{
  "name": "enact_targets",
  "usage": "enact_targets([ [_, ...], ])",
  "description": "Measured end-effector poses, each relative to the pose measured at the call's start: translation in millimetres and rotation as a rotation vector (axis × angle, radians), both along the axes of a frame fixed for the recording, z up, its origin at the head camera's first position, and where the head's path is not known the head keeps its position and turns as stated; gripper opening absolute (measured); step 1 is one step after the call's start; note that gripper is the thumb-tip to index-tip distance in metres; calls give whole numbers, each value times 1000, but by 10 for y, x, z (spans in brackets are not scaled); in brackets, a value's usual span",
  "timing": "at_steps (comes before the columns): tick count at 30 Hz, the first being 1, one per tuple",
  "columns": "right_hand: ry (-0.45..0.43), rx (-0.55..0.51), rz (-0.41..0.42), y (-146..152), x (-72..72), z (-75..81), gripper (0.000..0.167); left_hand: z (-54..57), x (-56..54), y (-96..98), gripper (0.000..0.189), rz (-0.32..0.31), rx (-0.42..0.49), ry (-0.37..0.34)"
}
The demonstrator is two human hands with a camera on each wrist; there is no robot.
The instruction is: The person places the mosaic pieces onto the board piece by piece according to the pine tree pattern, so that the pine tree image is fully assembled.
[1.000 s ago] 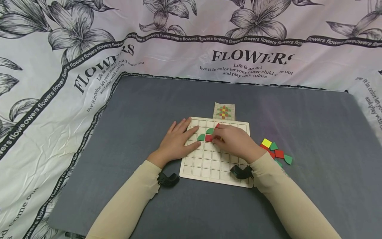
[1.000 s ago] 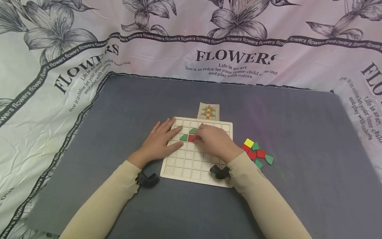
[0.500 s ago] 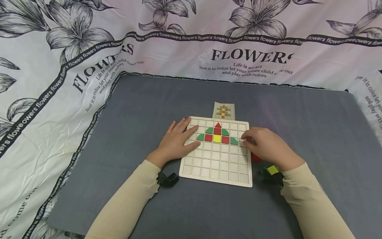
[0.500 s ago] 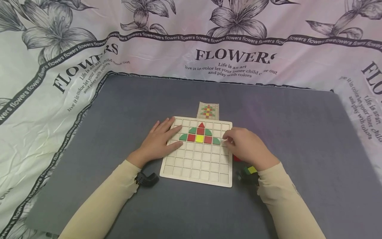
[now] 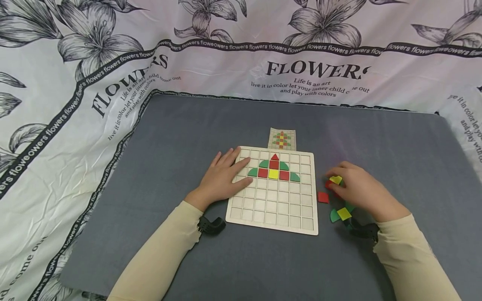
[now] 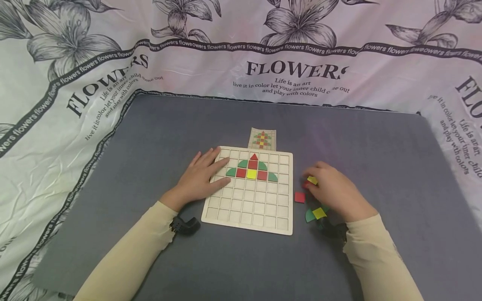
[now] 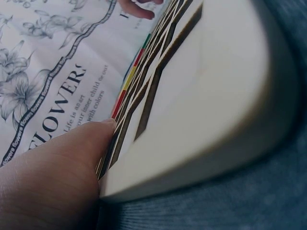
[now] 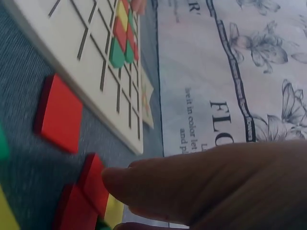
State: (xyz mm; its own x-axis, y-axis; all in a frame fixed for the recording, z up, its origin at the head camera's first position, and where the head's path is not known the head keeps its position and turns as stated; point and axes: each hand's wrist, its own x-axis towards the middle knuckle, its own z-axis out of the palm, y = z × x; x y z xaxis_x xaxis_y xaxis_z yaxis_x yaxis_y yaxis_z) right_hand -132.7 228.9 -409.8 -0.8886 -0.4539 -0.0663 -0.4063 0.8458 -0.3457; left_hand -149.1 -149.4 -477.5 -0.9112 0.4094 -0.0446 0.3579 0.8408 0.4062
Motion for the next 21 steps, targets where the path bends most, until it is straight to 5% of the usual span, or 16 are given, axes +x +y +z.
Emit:
enact_targets([
  [21, 24, 4, 6, 80, 62, -85, 14, 27, 0, 5, 74, -2, -4, 1],
])
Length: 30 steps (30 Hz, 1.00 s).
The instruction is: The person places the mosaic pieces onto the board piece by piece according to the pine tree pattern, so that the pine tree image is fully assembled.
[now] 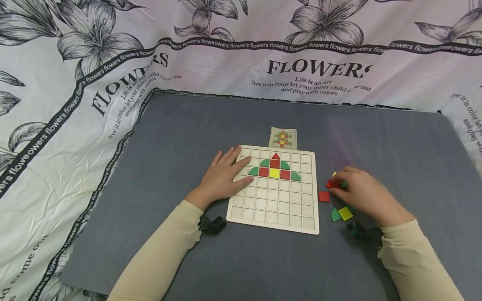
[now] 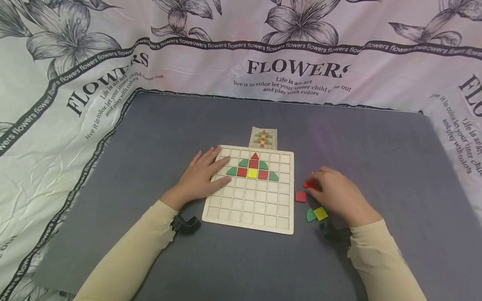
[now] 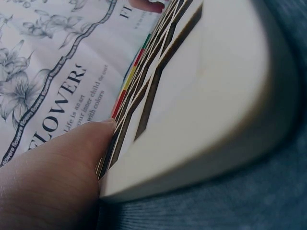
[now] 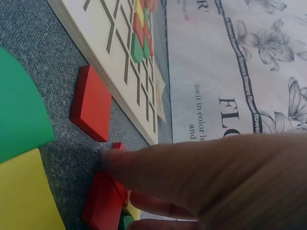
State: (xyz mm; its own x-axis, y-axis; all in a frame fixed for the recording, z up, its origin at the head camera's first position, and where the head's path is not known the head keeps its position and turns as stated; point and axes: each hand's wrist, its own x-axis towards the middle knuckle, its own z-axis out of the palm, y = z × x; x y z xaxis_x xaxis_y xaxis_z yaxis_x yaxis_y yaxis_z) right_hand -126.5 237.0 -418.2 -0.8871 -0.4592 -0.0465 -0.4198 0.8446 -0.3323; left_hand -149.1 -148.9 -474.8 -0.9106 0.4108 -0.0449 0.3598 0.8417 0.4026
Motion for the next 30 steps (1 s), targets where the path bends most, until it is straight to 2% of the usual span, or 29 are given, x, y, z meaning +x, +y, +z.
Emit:
enact_targets([
  [8, 27, 21, 14, -20, 42, 4, 10, 13, 3, -2, 73, 5, -5, -4],
  [17, 100, 107, -7, -113, 235, 26, 19, -12, 0, 0, 74, 3, -11, 4],
  [22, 135, 101, -6, -114, 283, 7, 21, -4, 9, 2, 73, 6, -7, -1],
  [30, 160, 68, -110, -143, 266, -25, 14, 24, 17, 9, 73, 7, -8, -13],
])
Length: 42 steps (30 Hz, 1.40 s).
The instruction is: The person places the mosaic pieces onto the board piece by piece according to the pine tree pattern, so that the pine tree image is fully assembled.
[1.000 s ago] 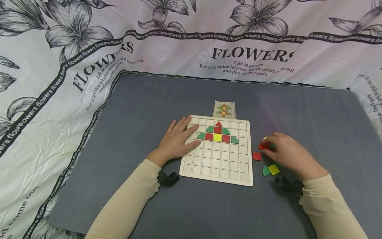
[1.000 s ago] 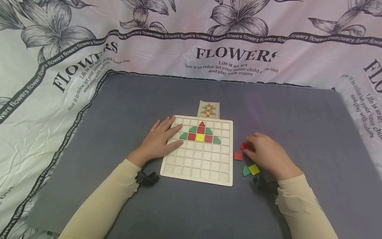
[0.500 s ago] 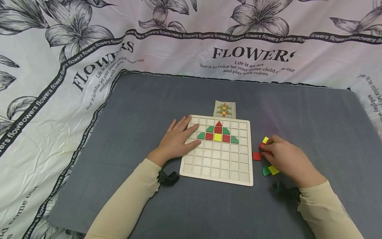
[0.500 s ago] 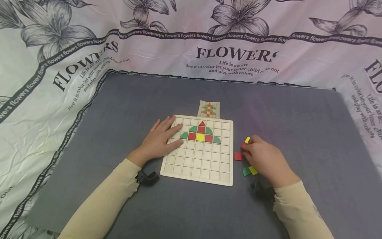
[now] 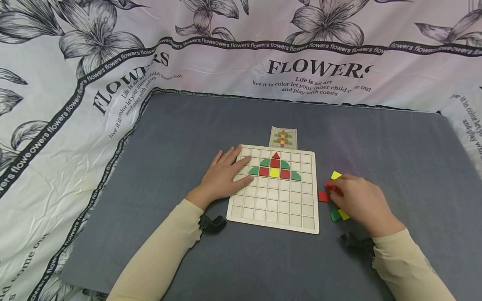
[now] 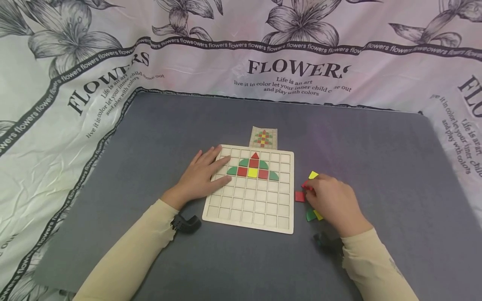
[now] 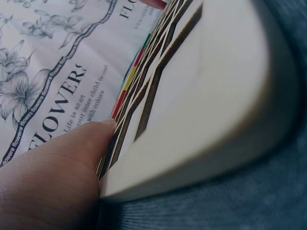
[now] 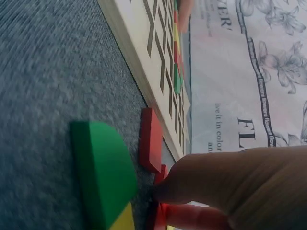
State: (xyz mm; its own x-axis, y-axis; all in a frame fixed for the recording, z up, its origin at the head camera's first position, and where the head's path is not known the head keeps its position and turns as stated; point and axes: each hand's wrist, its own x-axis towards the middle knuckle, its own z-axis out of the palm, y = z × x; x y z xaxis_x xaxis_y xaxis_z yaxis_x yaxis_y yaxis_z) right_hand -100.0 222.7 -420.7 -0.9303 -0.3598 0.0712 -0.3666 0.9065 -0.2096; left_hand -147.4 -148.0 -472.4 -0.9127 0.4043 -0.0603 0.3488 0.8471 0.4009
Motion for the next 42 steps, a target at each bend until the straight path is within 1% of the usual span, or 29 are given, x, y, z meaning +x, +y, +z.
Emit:
enact_targets([
  [4, 29, -15, -24, -45, -27, 10, 13, 10, -6, 1, 74, -6, 2, -2],
  [7, 73, -35, 8, -141, -43, 45, 14, 5, -12, -5, 73, -10, 2, 2],
  [11, 100, -69, 105, -359, -76, 75, 12, -5, -10, -16, 73, -12, 9, 3],
  [15, 66, -97, 222, -597, -129, 48, 10, -12, -15, -20, 73, -20, 2, 7],
  [18, 39, -109, 305, -757, -170, 7, 12, -12, -13, -22, 73, -23, -2, 11],
  [23, 48, -119, 405, -943, -240, -51, 9, -7, -4, -25, 72, -7, 5, 14],
  [26, 51, -112, 428, -989, -269, -82, 8, -18, -9, -22, 72, -10, 1, 15],
  [32, 66, -92, 438, -1002, -291, -116, 10, -62, -26, -22, 72, -20, -1, 30],
  [34, 68, -102, 438, -1001, -293, -118, 12, -58, -26, -24, 72, -19, 4, 37],
  [38, 50, -117, 436, -990, -286, -121, 13, -34, -17, -20, 71, -18, 12, 28],
  [42, 36, -112, 429, -948, -278, -119, 10, -25, -7, -18, 71, -16, 17, 17],
])
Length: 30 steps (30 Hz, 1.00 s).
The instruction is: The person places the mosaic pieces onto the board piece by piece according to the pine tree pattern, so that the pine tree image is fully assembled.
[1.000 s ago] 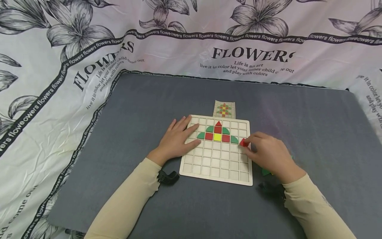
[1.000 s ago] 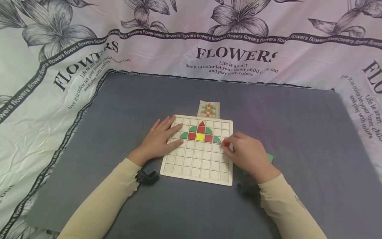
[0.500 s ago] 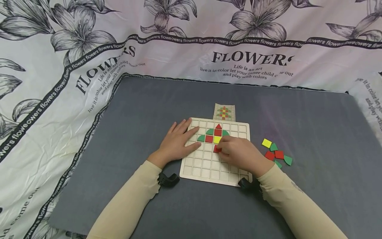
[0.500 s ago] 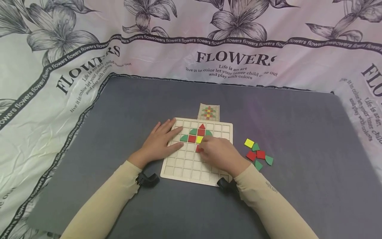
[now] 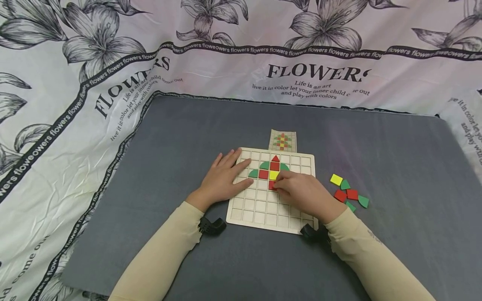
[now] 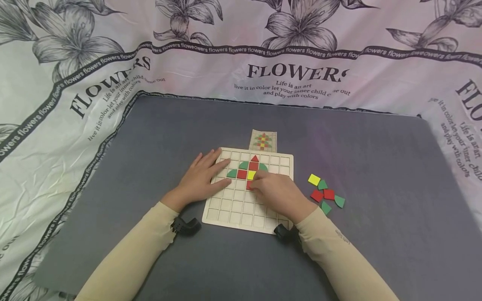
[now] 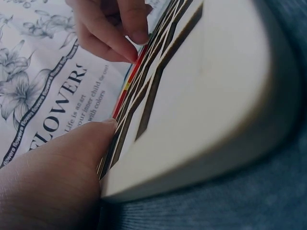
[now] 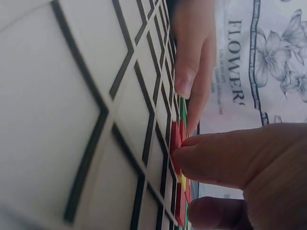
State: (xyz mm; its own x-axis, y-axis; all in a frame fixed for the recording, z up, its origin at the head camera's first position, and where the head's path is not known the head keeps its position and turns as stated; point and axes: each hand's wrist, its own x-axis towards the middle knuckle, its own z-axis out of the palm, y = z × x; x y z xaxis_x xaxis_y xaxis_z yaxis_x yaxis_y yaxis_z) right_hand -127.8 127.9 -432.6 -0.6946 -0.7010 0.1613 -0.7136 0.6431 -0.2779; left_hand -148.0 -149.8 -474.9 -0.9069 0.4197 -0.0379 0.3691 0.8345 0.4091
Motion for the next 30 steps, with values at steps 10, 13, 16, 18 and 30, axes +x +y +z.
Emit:
enact_targets([
  [10, -60, 7, -154, 407, -30, 146, 12, -14, 3, -12, 72, 2, 6, -2],
  [13, -93, 32, -210, 558, -17, 195, 14, -21, -1, -12, 72, 0, -2, -3],
  [16, -139, 58, -246, 694, 9, 207, 16, -22, -3, -12, 72, -4, -2, 0],
  [18, -165, 69, -260, 777, 38, 202, 17, -22, -5, -13, 73, -6, -3, 3],
  [30, -224, 117, -258, 1089, 269, 202, 20, -23, 0, -2, 73, -1, -15, -5],
])
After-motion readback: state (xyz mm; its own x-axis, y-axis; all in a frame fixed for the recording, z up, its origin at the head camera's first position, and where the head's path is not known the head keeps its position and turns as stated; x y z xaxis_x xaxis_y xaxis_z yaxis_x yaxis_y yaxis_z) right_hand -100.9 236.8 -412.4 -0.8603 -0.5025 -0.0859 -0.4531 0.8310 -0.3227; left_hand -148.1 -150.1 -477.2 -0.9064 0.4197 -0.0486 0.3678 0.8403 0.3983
